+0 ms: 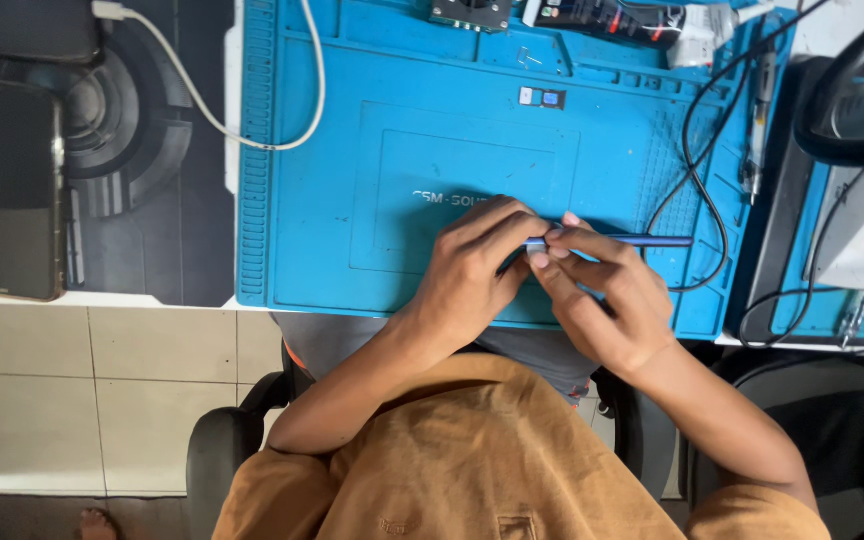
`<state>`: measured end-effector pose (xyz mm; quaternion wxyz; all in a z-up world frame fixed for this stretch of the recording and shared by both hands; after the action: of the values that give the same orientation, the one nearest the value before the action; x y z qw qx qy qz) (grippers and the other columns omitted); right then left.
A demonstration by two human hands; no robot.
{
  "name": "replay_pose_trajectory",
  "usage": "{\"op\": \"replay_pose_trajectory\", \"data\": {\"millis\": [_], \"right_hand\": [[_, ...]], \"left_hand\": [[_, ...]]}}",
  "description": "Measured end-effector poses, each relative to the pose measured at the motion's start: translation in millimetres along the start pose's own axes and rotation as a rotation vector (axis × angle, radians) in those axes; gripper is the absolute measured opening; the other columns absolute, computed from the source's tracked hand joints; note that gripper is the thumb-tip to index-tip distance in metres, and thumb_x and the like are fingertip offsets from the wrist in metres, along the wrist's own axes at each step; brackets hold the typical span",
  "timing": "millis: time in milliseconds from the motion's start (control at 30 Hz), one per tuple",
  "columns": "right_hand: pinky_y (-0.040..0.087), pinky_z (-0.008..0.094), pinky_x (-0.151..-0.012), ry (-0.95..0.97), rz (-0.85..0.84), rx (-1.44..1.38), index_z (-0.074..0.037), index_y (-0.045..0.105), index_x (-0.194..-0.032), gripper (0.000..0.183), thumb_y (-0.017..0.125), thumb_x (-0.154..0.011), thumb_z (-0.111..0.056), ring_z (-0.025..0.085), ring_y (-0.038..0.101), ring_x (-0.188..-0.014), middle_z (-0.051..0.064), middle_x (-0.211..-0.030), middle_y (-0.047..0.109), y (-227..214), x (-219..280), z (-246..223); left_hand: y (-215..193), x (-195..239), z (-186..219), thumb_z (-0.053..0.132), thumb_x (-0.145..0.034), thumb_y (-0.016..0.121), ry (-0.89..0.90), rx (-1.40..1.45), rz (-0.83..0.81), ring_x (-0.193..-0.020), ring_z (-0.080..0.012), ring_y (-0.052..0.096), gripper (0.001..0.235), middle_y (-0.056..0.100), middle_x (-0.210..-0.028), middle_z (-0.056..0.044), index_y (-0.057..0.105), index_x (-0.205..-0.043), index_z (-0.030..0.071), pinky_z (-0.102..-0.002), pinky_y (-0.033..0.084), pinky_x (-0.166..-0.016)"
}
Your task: The person uses a plastic prying tool to separate the back cover of a smartphone. They carefully work the tool along the edges to release the clips and then lift the cover off, exposing the internal components.
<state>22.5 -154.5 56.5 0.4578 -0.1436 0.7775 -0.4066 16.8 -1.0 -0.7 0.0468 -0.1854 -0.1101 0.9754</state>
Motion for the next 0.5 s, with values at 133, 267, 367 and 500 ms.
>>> {"op": "replay_pose_trajectory", "data": {"millis": [133, 267, 367, 500], "right_hand": [[0.061, 0.035, -0.076, 0.295, 0.01, -0.174, 0.003, 0.076, -0.097, 0.023, 0.082, -0.077, 0.014, 0.027, 0.075, -0.092, 0.011, -0.087, 0.067, -1.6, -4.9, 2.3], [0.06, 0.038, -0.079, 0.227, 0.002, -0.2, 0.004, 0.073, -0.096, 0.022, 0.085, -0.079, 0.012, 0.029, 0.073, -0.092, 0.013, -0.088, 0.066, -0.6, -8.0, 3.2], [0.065, 0.041, -0.088, 0.115, 0.029, -0.134, 0.005, 0.072, -0.097, 0.021, 0.087, -0.084, 0.012, 0.032, 0.072, -0.095, 0.015, -0.09, 0.064, 3.5, -11.6, 0.5], [0.067, 0.043, -0.091, 0.092, 0.092, -0.127, 0.005, 0.072, -0.098, 0.023, 0.088, -0.083, 0.013, 0.032, 0.072, -0.095, 0.014, -0.09, 0.064, -1.8, -9.2, -4.9]], "left_hand": [[-0.1, 0.7, 0.0, -0.009, -0.084, 0.073, 0.007, -0.027, 0.007, -0.099, -0.0319, 0.066, 0.029, 0.064, -0.104, -0.01, 0.06, -0.107, 0.002, -0.042, 0.055, -0.084], [-1.1, -1.2, 2.3, -0.009, -0.085, 0.072, -0.04, -0.02, -0.007, -0.099, -0.0328, 0.068, 0.028, 0.065, -0.104, -0.011, 0.061, -0.108, 0.002, -0.042, 0.055, -0.082], [-4.9, -1.7, 2.3, -0.005, -0.084, 0.075, -0.201, 0.07, 0.039, -0.094, -0.0292, 0.072, 0.034, 0.069, -0.098, -0.01, 0.058, -0.112, 0.0, -0.038, 0.057, -0.077], [-11.8, 1.1, 12.1, 0.0, -0.088, 0.083, -0.077, 0.082, 0.194, -0.098, -0.0228, 0.079, 0.026, 0.077, -0.105, -0.008, 0.067, -0.108, 0.006, -0.031, 0.064, -0.082]]}}
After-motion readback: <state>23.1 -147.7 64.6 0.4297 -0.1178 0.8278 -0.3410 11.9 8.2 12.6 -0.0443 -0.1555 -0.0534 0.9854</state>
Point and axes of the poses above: each hand's wrist, its own x-axis away from the middle knuckle, its own y-axis out of the palm, z = x × y, the point moved 2 cm from there along -x, towards the middle knuckle
